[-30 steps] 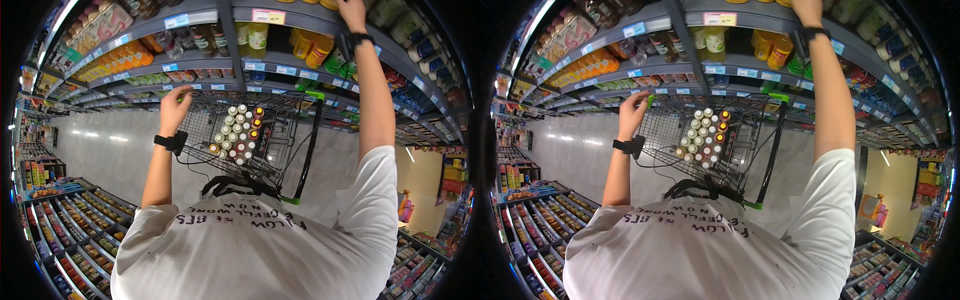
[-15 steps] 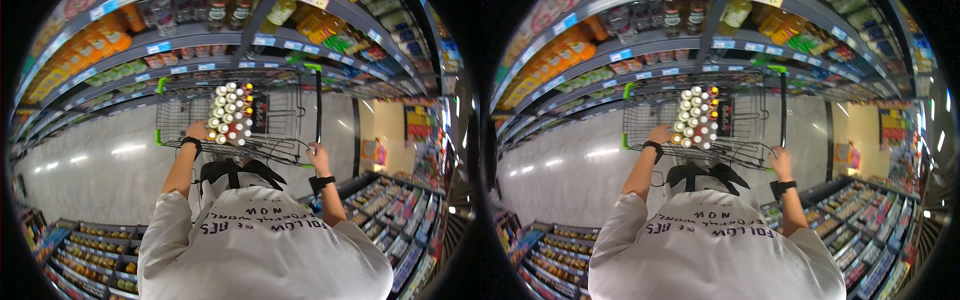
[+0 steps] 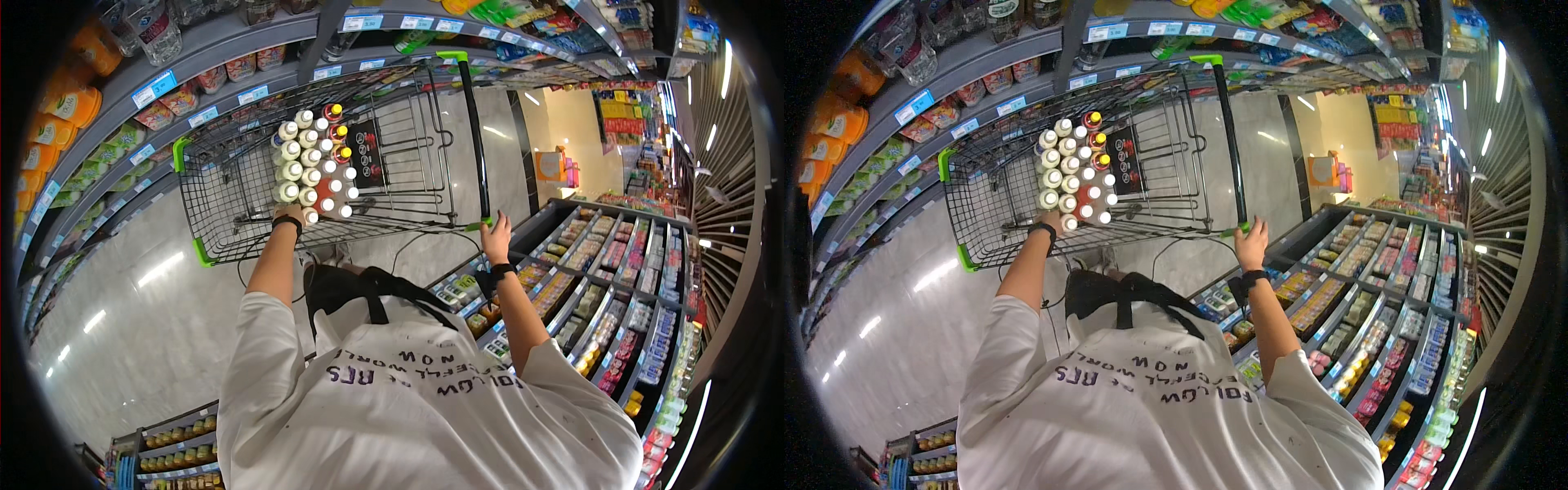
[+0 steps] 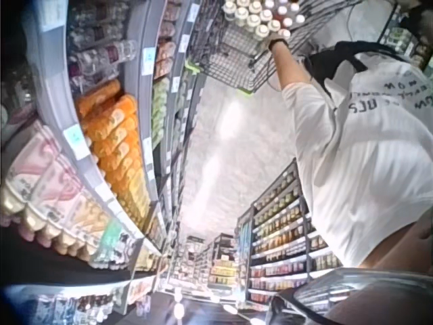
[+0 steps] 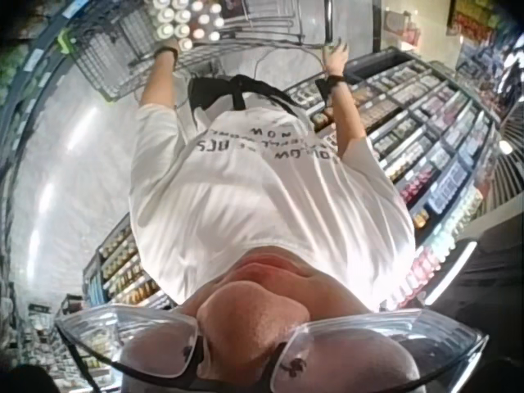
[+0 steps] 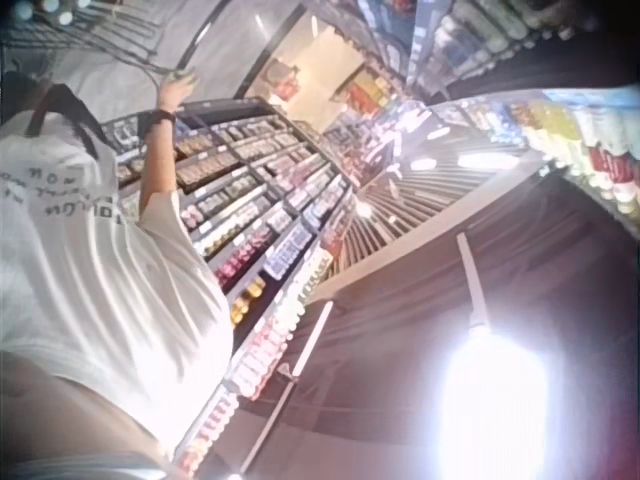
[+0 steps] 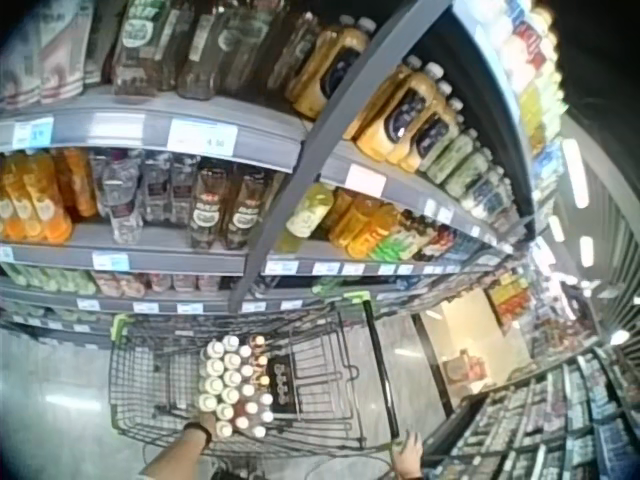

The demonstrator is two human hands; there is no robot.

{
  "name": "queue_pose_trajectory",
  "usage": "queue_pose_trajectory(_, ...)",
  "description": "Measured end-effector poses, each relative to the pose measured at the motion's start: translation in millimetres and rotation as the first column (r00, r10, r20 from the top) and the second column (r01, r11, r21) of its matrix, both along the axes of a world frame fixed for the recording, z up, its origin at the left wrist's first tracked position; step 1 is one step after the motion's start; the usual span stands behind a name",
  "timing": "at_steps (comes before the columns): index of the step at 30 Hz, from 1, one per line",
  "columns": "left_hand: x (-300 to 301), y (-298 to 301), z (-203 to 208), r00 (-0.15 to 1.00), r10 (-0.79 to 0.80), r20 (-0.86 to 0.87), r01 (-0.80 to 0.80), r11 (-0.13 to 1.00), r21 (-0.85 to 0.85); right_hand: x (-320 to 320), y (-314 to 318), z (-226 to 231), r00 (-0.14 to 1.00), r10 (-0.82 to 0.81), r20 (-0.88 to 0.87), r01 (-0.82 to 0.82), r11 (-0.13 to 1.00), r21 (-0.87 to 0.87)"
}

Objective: The person picks up bottled beverages from a shopping cart and places them onto shelves in a supermarket aisle, handling several bottles and checking the labels on some of them.

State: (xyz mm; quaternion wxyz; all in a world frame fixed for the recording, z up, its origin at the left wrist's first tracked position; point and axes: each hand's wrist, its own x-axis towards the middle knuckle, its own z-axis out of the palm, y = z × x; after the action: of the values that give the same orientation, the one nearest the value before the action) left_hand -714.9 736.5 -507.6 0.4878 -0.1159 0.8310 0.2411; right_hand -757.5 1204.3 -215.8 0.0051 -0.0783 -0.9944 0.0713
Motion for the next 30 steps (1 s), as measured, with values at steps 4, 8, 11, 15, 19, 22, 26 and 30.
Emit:
queue_pose_trajectory(4, 39.5, 6.5, -30.1, 0.949, -0.066, -0.307, -0.007, 0.973, -0.23, -39.1, 2.0, -24.8, 0.954, -0.104, 0.283, 0.131, 0.988, -0.08)
queue_pose_trajectory(8, 25.4, -13.2, 33.2, 0.93, 0.173, -0.325, -0.173, 0.985, 0.028, -39.3, 2.6, -29.7, 0.942, -0.235, 0.24, 0.218, 0.971, 0.094)
queue_pose_trajectory(11, 43.1, -25.9, 56.5, 0.914, 0.165, -0.37, -0.181, 0.983, -0.007, -25.3, 2.1, -25.7, 0.94, -0.243, 0.239, 0.231, 0.97, 0.079)
queue_pose_trajectory(15, 33.2, -23.0, 131.1, 0.852, 0.236, -0.467, -0.276, 0.961, -0.017, -35.6, 34.2, -34.4, 0.909, -0.333, 0.249, 0.316, 0.943, 0.108)
queue_pose_trajectory(19, 44.7, -6.7, 190.5, 0.706, 0.368, -0.605, -0.423, 0.905, 0.056, -59.0, 83.9, -35.9, 0.894, -0.341, 0.291, 0.327, 0.94, 0.097)
queue_pose_trajectory(22, 56.7, 1.7, 193.5, 0.527, 0.37, -0.765, -0.442, 0.888, 0.125, -79.9, 123.6, -45.6, 0.887, -0.351, 0.299, 0.34, 0.936, 0.091)
queue_pose_trajectory(26, 47.4, 21.1, 255.7, 0.412, 0.357, -0.838, -0.478, 0.868, 0.135, -95.3, 160.3, -40.3, 0.87, -0.383, 0.309, 0.358, 0.924, 0.138)
queue_pose_trajectory(30, 29.5, 56.5, 330.8, 0.456, 0.317, -0.831, -0.503, 0.863, 0.053, -110.6, 201.5, -44.7, 0.925, -0.285, 0.253, 0.261, 0.957, 0.122)
